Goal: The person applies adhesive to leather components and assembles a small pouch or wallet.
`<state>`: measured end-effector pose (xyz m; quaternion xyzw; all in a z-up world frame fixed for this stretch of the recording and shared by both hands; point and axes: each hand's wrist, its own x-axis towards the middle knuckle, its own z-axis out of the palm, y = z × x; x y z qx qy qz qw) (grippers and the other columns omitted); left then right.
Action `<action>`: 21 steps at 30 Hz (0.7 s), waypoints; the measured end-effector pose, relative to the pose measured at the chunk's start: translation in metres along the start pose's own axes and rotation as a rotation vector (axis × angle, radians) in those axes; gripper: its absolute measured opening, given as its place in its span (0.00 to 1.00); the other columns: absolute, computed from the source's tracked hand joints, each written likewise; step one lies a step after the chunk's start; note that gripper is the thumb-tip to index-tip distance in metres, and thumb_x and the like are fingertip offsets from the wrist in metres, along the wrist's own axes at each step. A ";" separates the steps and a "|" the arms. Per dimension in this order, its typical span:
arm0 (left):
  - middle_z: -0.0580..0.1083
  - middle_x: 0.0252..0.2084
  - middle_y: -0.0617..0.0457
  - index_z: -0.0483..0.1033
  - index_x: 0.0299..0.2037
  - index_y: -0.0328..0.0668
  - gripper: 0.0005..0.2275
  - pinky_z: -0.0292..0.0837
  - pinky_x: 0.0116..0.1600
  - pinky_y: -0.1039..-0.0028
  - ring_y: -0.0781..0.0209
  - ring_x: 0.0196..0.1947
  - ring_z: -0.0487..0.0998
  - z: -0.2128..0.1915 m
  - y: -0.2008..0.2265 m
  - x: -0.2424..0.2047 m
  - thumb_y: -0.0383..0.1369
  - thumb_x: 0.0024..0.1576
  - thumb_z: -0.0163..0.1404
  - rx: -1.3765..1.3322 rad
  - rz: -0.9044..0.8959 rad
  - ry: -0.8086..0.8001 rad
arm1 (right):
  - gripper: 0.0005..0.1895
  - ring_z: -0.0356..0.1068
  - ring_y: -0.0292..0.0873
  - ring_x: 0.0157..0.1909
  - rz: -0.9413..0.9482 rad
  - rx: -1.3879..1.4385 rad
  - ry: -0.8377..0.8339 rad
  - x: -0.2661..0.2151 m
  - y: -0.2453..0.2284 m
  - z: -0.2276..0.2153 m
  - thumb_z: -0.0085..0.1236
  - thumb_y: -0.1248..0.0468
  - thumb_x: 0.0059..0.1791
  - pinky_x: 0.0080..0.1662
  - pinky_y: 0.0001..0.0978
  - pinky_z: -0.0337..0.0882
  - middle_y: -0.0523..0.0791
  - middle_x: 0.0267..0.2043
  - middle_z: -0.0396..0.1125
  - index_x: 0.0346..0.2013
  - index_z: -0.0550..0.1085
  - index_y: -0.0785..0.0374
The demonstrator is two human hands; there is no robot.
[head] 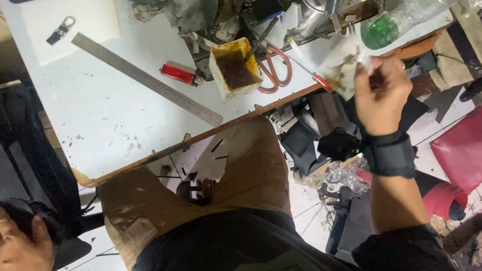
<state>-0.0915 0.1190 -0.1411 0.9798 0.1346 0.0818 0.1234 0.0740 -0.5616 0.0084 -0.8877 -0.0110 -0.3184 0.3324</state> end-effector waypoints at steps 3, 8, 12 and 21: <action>0.46 0.74 0.08 0.52 0.75 0.17 0.34 0.45 0.81 0.43 0.13 0.79 0.43 -0.003 0.004 0.001 0.44 0.68 0.44 -0.010 0.007 0.008 | 0.05 0.66 0.42 0.36 -0.176 -0.039 -0.024 0.001 -0.066 0.009 0.60 0.76 0.54 0.39 0.33 0.67 0.48 0.37 0.65 0.44 0.76 0.68; 0.46 0.76 0.10 0.53 0.77 0.19 0.35 0.45 0.80 0.44 0.15 0.78 0.43 -0.012 0.016 0.001 0.45 0.68 0.45 -0.041 -0.020 0.011 | 0.11 0.67 0.44 0.37 -0.329 -0.065 -0.051 -0.001 -0.119 0.047 0.63 0.77 0.50 0.38 0.34 0.67 0.48 0.37 0.63 0.47 0.77 0.67; 0.47 0.75 0.10 0.54 0.77 0.20 0.35 0.47 0.79 0.45 0.15 0.78 0.44 -0.023 0.025 0.000 0.46 0.68 0.46 -0.068 -0.017 0.017 | 0.14 0.67 0.49 0.48 -0.569 -0.025 -0.124 0.000 -0.149 0.064 0.64 0.76 0.46 0.44 0.38 0.71 0.49 0.46 0.63 0.46 0.78 0.66; 0.48 0.75 0.11 0.56 0.76 0.20 0.35 0.50 0.79 0.48 0.16 0.78 0.46 -0.028 0.026 -0.002 0.45 0.67 0.47 -0.081 0.004 0.028 | 0.10 0.66 0.52 0.52 -0.597 -0.107 -0.314 -0.001 -0.107 0.103 0.64 0.76 0.47 0.49 0.41 0.71 0.49 0.47 0.63 0.42 0.78 0.67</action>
